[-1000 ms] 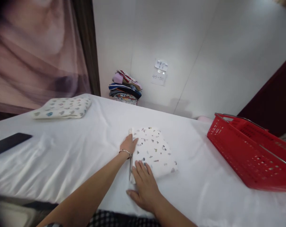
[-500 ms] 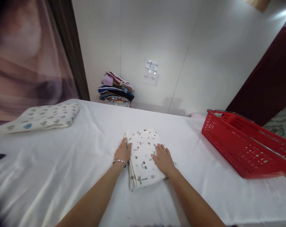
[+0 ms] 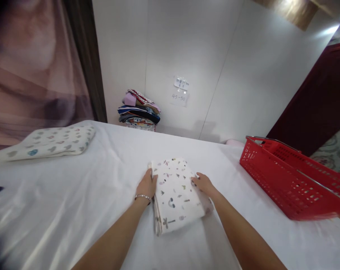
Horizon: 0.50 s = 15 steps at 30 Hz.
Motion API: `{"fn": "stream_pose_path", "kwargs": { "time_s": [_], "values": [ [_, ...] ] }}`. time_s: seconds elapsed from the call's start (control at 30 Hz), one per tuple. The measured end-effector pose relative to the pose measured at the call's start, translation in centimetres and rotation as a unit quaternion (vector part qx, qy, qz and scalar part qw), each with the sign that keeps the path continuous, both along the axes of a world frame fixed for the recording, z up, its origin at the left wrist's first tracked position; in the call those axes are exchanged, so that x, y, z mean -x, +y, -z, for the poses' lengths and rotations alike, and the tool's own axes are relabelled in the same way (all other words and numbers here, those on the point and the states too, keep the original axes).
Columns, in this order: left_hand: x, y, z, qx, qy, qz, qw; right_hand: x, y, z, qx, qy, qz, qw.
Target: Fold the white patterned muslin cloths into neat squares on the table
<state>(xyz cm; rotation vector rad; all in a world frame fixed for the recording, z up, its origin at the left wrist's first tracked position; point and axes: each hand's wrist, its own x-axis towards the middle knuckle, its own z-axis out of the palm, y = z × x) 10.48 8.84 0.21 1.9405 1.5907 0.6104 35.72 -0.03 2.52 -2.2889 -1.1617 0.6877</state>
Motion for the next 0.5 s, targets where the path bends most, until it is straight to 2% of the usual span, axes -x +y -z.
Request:
{"fn": "stream_pose_path", "kwargs": {
  "time_s": [0.07, 0.13, 0.27, 0.37, 0.43, 0.5],
  "values": [
    [0.0, 0.0, 0.1, 0.001, -0.002, 0.001, 1.0, -0.4, 0.4, -0.6, 0.021, 0.078, 0.004, 0.997],
    [0.0, 0.1, 0.2, -0.002, -0.007, 0.0, 1.0, -0.7, 0.6, -1.1, 0.043, 0.18, -0.021, 0.983],
    [0.1, 0.1, 0.2, 0.0, -0.022, -0.001, 1.0, -0.9, 0.3, -1.3, 0.069, 0.391, -0.065, 0.915],
    [0.2, 0.1, 0.3, 0.004, -0.039, 0.0, 0.999, -0.6, 0.0, -1.0, 0.069, 0.455, -0.065, 0.886],
    [0.2, 0.2, 0.4, 0.009, -0.05, -0.001, 0.999, -0.1, -0.2, -1.3, 0.049, 0.463, -0.068, 0.882],
    [0.3, 0.3, 0.5, 0.013, -0.063, -0.002, 0.998, 0.4, -0.3, -2.2, 0.022, 0.449, -0.069, 0.891]
  ]
}}
